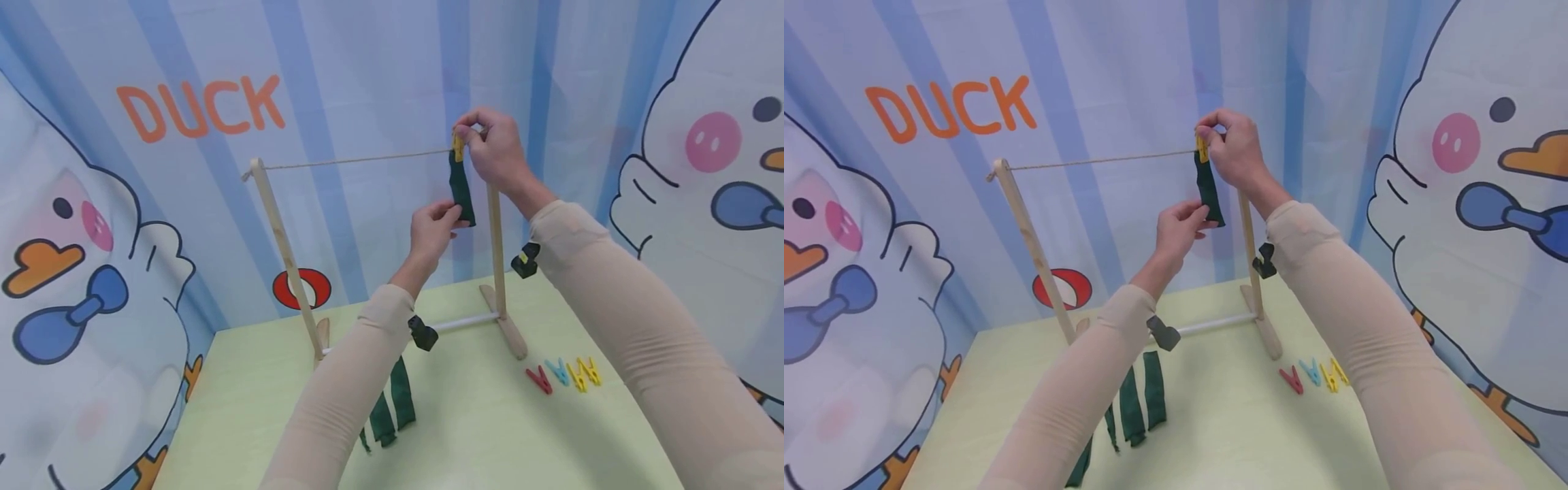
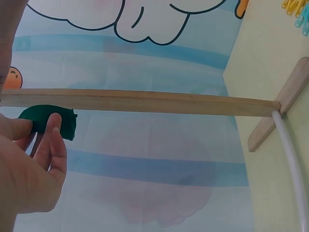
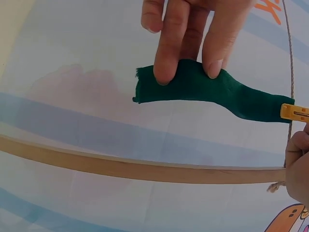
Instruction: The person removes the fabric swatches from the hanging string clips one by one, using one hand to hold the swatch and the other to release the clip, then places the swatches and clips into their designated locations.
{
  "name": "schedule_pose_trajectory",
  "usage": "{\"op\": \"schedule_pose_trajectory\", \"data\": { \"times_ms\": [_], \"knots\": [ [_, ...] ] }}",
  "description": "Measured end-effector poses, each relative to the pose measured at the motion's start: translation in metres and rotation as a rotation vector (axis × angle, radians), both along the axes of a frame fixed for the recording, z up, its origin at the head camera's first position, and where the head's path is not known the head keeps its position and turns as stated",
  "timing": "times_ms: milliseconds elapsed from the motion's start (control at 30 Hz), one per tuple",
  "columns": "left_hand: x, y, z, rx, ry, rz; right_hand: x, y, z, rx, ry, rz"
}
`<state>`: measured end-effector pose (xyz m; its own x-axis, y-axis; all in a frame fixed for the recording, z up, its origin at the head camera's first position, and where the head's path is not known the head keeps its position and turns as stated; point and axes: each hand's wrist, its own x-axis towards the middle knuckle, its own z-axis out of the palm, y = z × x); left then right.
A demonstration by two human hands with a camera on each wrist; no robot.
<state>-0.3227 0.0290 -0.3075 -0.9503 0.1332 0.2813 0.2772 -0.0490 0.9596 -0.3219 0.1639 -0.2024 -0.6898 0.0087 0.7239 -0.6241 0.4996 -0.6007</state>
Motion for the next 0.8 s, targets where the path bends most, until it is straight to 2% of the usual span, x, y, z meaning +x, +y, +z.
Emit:
{"op": "schedule_pose_trajectory", "data": {
  "times_ms": [133,367,667,800],
  "knots": [
    [0.0002,-0.0006,0.0007,-0.011,-0.005,-0.004,-0.0002,-0.0004,-0.0018,-0.043,0.01,-0.004],
    [0.0014,-0.0016,0.0016,0.003,-0.004,-0.001,-0.0015,-0.0051,-0.0005,-0.177,0.03,0.004],
    [0.0045,-0.0018,-0.0002,0.021,0.013,-0.021,-0.0082,-0.0043,0.0032,-0.4,0.188,0.073],
    [0.0045,-0.0022,-0.0019,0.021,0.005,-0.011,-0.0068,-0.0042,0.0073,-0.481,0.187,0.117]
  ]
}}
